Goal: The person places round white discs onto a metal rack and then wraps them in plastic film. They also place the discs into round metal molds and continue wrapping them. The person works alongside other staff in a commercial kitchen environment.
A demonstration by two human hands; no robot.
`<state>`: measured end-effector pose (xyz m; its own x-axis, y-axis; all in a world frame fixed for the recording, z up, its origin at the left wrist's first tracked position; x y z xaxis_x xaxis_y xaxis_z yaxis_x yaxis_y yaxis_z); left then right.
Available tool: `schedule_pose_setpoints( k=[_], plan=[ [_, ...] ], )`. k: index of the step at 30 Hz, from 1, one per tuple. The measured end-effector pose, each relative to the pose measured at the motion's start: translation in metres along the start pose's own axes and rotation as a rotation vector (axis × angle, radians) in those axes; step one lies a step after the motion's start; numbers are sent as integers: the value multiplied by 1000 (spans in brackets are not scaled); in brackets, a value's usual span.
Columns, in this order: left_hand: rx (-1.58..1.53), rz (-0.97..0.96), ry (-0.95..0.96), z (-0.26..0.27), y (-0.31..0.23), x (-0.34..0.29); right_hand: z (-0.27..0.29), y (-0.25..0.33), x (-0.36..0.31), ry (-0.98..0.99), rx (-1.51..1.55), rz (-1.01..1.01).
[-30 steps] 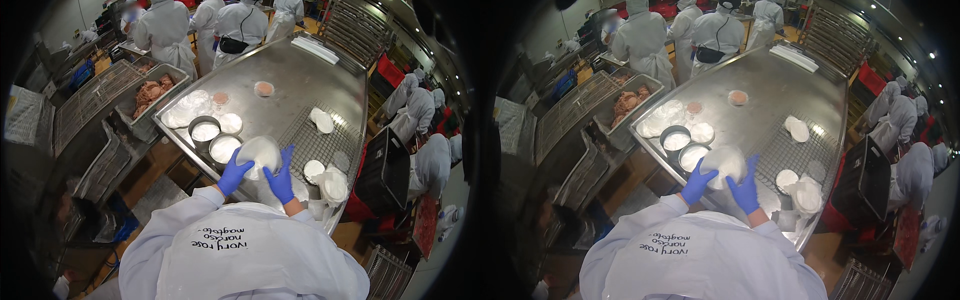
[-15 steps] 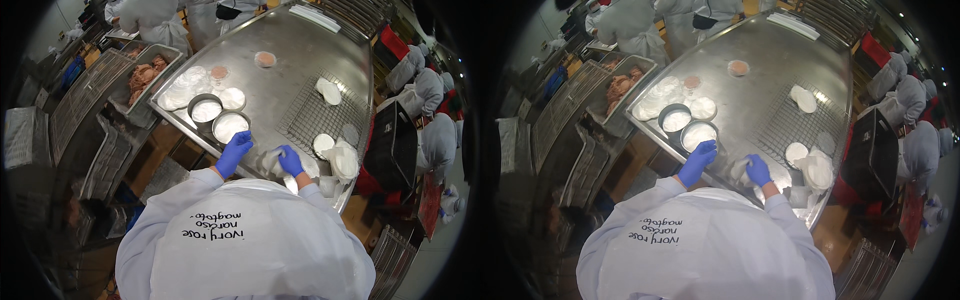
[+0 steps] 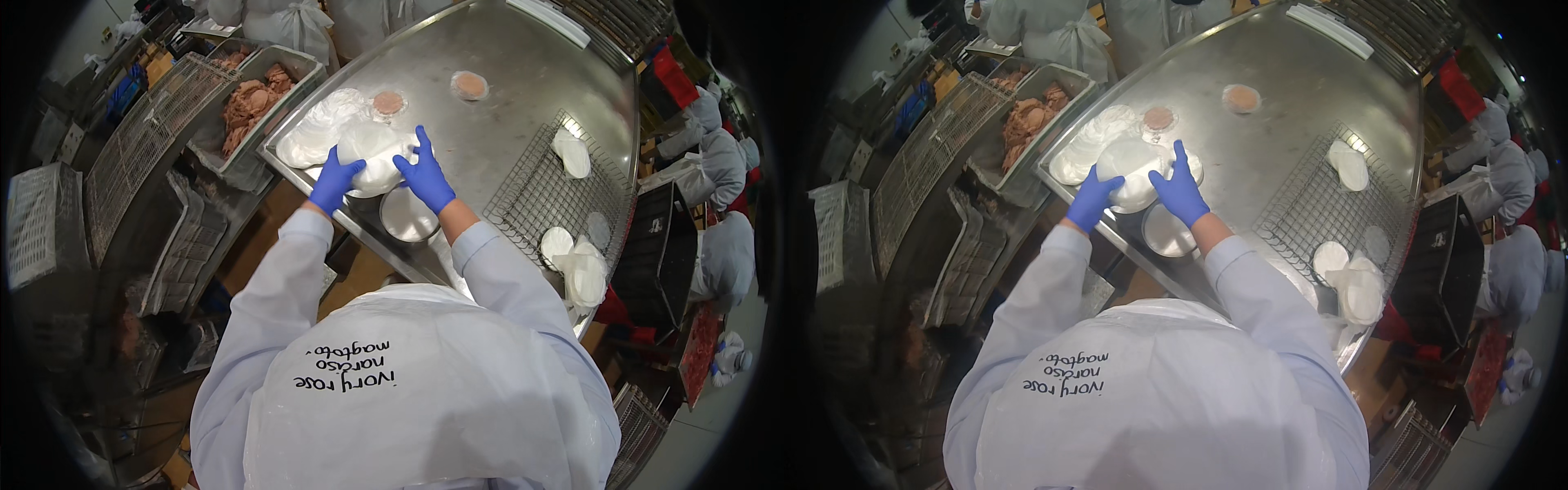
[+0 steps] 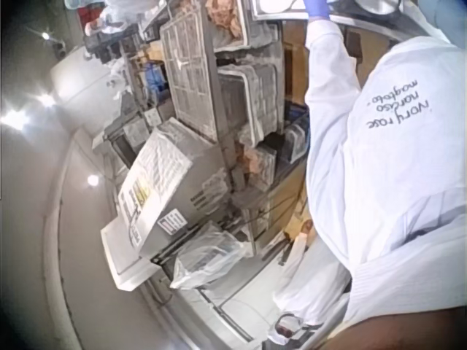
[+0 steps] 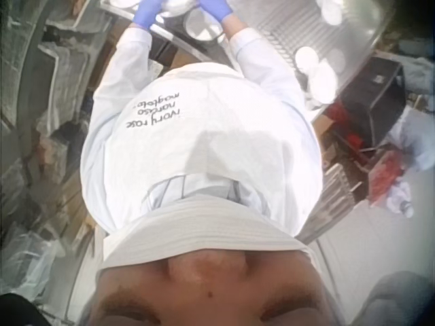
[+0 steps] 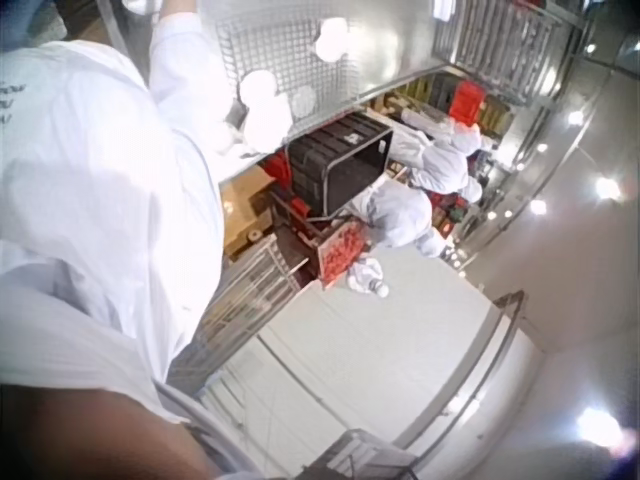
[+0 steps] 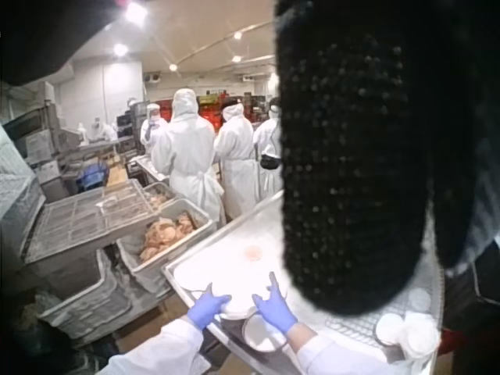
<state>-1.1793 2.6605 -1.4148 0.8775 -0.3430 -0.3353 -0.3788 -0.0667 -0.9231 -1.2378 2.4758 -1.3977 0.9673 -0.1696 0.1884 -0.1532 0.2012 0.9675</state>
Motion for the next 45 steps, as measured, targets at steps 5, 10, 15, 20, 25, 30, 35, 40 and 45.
schedule_pose_setpoints(
  k=[5, 10, 15, 20, 25, 30, 35, 40, 45],
  plan=[
    [1026, -23, 32, 38, 28, 73, -7, -5, -19, 0, -95, 122],
    [910, -277, 198, 37, 61, 114, 25, 2, -73, -23, -107, 145],
    [1170, -589, -277, -19, 6, 41, 110, -28, -152, -179, -456, 7],
    [997, -808, -85, -102, -23, 2, 245, -115, -292, -583, -1153, -598],
    [924, -848, 281, -196, 9, -36, 249, -110, -293, -489, -902, -516],
    [991, -825, 537, -266, 47, -80, 282, -88, -222, -520, -984, -143],
    [1051, -770, 685, -285, 76, -92, 361, -139, -177, -271, -1104, -280],
    [1043, -723, 620, -281, 77, -84, 386, -178, -170, 36, -1312, -473],
    [1032, -692, 556, -274, 84, -75, 387, -173, -139, 228, -1350, -497]
  ],
)
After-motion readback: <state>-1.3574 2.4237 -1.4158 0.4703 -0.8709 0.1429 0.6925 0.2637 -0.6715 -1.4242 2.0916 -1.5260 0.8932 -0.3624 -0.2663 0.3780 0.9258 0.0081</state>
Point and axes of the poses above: each hand's wrist, its own x-axis towards the middle knuckle, its own z-axis out of the back of the hand, y = z × x, the point moved 5 cm from there along x, towards the middle knuckle, and after that the axes turned 9 degrees about z, right-handed, at the moved point
